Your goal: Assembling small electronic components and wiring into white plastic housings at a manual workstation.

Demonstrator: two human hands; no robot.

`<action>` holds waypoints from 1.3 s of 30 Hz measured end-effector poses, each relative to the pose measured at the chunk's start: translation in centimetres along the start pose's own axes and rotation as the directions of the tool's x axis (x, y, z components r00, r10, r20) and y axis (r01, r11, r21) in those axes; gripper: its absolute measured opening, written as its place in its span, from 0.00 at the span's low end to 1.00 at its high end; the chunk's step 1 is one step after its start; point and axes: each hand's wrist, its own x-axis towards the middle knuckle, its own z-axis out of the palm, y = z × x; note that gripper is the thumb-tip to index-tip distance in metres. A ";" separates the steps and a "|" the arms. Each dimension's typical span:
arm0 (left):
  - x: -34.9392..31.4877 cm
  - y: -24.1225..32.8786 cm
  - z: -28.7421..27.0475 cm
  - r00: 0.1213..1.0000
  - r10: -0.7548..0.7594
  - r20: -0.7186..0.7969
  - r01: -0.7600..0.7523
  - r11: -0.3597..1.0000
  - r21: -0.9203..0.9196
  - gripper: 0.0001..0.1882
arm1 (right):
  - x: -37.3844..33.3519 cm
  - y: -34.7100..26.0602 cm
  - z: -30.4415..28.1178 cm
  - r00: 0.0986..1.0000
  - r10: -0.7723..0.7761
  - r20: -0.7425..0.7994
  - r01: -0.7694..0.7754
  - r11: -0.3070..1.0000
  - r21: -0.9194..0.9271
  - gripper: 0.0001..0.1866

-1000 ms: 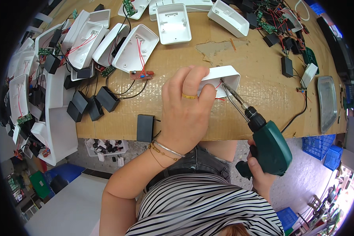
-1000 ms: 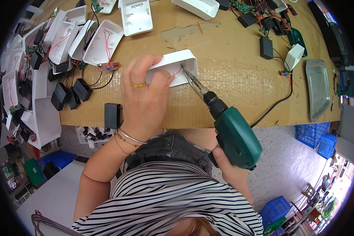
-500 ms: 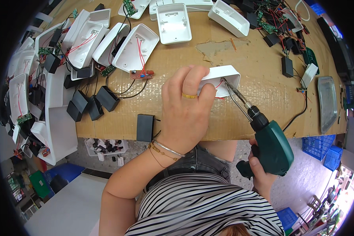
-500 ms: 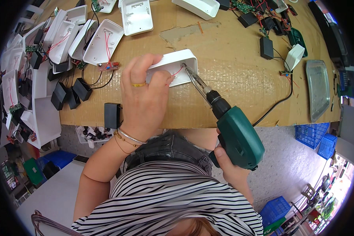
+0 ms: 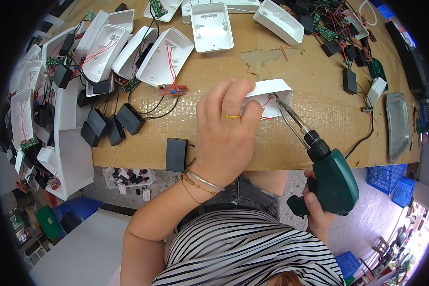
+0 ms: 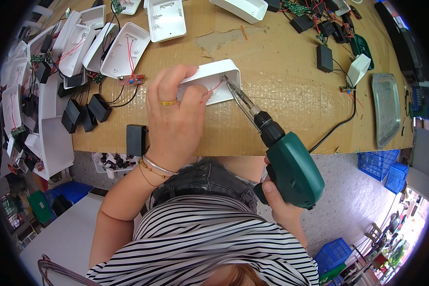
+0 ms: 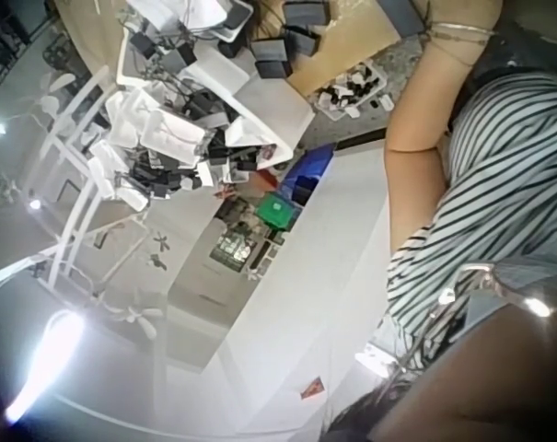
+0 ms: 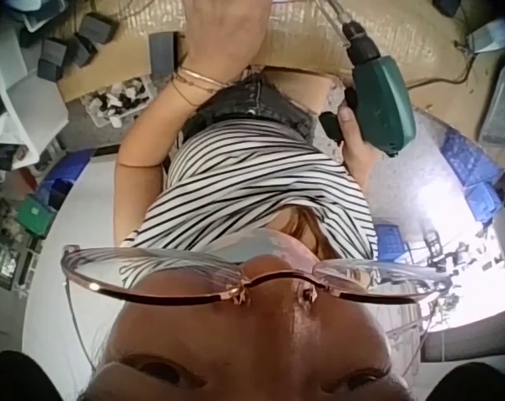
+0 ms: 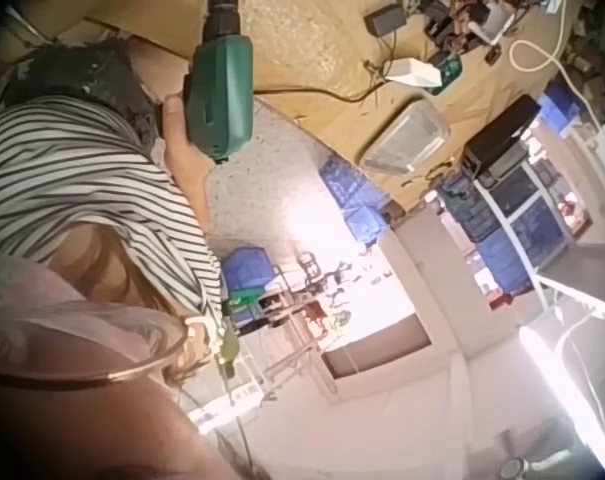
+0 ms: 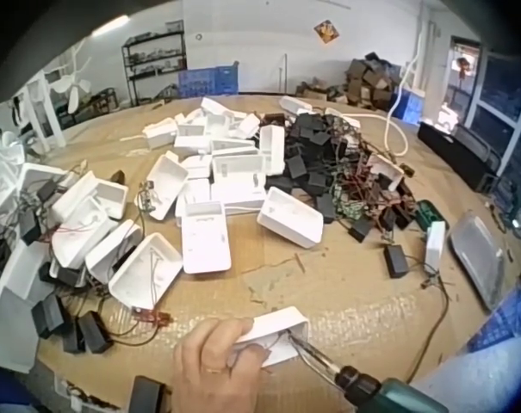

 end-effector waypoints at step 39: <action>1.1 -0.5 -2.3 0.993 0.019 0.118 0.025 0.933 -0.359 0.08 | -1.7 0.4 -2.2 0.995 -0.104 -0.007 0.104 0.993 0.058 0.28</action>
